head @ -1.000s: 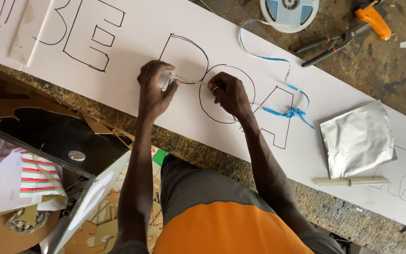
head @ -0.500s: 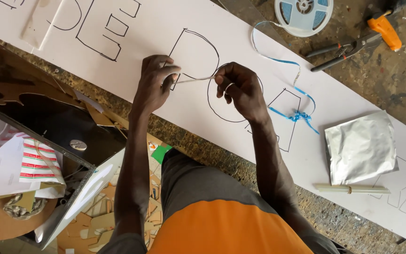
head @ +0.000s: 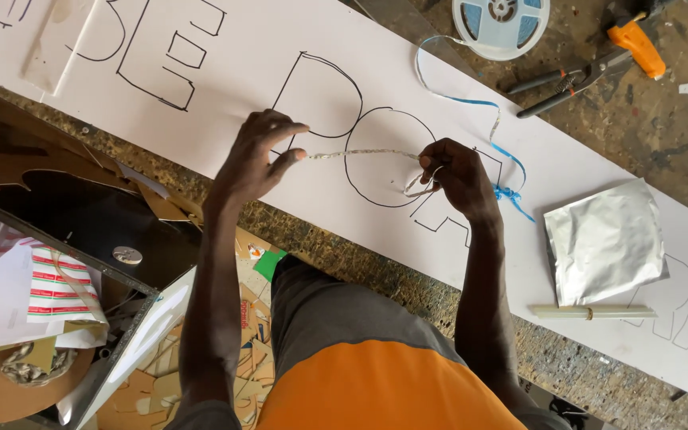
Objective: The person retrieves a small bag of components from a drawer and places it on a workbench. They then use pliers to cut a length of LED strip and proceed to bend and fit the strip along the outlines of letters drawn on a large white board.
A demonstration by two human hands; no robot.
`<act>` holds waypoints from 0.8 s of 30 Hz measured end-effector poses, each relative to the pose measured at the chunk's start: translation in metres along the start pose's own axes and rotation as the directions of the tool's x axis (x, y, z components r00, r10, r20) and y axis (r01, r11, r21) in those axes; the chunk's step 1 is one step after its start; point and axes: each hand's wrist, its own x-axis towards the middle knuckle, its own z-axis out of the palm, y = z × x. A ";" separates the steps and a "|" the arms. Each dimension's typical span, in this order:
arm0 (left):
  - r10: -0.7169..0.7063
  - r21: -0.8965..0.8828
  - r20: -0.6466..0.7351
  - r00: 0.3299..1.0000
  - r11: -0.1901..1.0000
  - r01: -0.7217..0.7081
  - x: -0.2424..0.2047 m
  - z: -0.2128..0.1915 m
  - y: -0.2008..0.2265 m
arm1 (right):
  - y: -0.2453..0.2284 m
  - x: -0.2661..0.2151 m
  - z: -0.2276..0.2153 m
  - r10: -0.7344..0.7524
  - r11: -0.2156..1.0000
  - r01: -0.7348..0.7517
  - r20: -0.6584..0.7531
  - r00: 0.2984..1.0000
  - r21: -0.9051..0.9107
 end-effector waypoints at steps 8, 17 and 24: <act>0.004 0.438 0.019 1.000 0.899 -0.012 -0.003 0.056 -0.015 | -0.011 -0.007 -0.018 0.230 0.956 -0.221 0.024 0.973 -0.195; 0.045 0.341 -0.139 0.989 0.940 0.005 -0.017 0.063 0.000 | -0.003 0.018 -0.010 -0.132 0.853 -0.050 -0.308 0.942 -0.519; -0.228 -0.621 -0.074 0.971 0.772 0.134 0.018 0.092 0.054 | -0.026 0.011 0.042 -0.052 0.999 0.052 -0.065 0.997 -0.002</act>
